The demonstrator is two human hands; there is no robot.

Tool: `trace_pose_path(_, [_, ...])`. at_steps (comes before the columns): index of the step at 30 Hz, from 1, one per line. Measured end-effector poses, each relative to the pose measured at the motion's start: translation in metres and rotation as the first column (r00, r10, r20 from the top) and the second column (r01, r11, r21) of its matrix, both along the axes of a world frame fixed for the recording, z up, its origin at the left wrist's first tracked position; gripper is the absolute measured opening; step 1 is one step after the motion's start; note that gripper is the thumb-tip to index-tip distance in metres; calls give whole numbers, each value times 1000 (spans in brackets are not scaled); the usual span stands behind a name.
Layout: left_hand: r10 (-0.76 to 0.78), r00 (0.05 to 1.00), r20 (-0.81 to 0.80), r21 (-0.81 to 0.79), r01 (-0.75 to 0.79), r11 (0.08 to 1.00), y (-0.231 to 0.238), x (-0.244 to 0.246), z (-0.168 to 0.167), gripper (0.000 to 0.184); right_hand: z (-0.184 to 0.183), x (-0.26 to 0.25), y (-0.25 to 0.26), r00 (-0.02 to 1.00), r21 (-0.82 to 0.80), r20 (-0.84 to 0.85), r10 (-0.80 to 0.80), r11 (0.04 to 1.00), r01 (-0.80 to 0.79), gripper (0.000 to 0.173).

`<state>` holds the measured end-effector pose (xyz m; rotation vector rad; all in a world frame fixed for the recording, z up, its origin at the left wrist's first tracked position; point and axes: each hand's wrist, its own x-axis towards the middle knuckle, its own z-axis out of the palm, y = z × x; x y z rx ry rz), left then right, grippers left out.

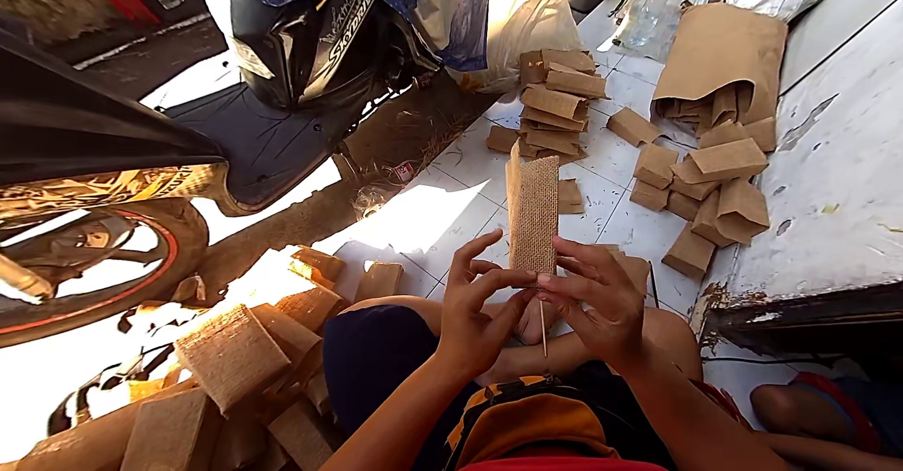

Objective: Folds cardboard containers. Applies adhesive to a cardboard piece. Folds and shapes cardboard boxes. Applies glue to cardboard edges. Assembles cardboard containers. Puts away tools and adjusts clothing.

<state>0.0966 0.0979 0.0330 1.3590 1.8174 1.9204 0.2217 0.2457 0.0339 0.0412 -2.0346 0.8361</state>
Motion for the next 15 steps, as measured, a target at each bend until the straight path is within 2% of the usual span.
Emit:
trace_pose_path(1, [-50, 979, 197, -51, 61, 997, -1, 0, 1, 28, -7, 0, 0, 1000, 97, -1, -24, 995, 24, 10])
trace_pose_path(2, [-72, 917, 392, -95, 118, 988, 0, -2, 4, 51, -14, 1, 1, 999, 205, 1, -44, 978, 43, 11])
trace_pose_path(3, [-59, 842, 536, -142, 159, 977, 2, -7, 8, 73, -22, 1, 0, 999, 302, 8, -49, 952, 45, 12])
trace_pose_path(4, [-57, 785, 616, -181, 211, 961, 4, -15, 11, 87, -28, 2, -1, 999, 386, 27, -41, 922, 27, 14])
trace_pose_path(5, [-53, 761, 646, -213, 246, 946, 6, -21, 12, 92, -34, 2, -4, 998, 454, 52, -26, 891, -1, 15])
trace_pose_path(6, [-40, 762, 646, -239, 252, 938, 8, -24, 13, 85, -37, 3, -7, 996, 489, 87, -4, 871, -40, 15])
trace_pose_path(7, [-27, 771, 636, -242, 232, 942, 10, -25, 12, 67, -39, 4, -10, 992, 472, 125, 31, 877, -87, 14])
trace_pose_path(9, [-45, 822, 568, -240, 218, 946, 10, -28, 4, 53, -40, 10, -12, 991, 270, 102, 85, 957, -110, 13])
trace_pose_path(11, [-102, 898, 427, -232, 219, 948, 7, -32, -8, 53, -29, 16, -7, 999, -19, 40, -20, 1000, 20, 16])
trace_pose_path(12, [-127, 930, 344, -227, 214, 950, 6, -32, -14, 54, -22, 17, -2, 996, -161, 44, -76, 984, 83, 29])
trace_pose_path(13, [-154, 949, 276, -222, 219, 950, 4, -32, -20, 57, -15, 18, 5, 994, -271, 75, -77, 958, 95, 49])
trace_pose_path(14, [-184, 962, 204, -216, 227, 950, 4, -32, -23, 61, -10, 17, 12, 993, -341, 116, -25, 938, 64, 68])
trace_pose_path(15, [-212, 968, 132, -208, 236, 949, 5, -31, -25, 62, -8, 17, 18, 990, -376, 133, 46, 926, 8, 78])
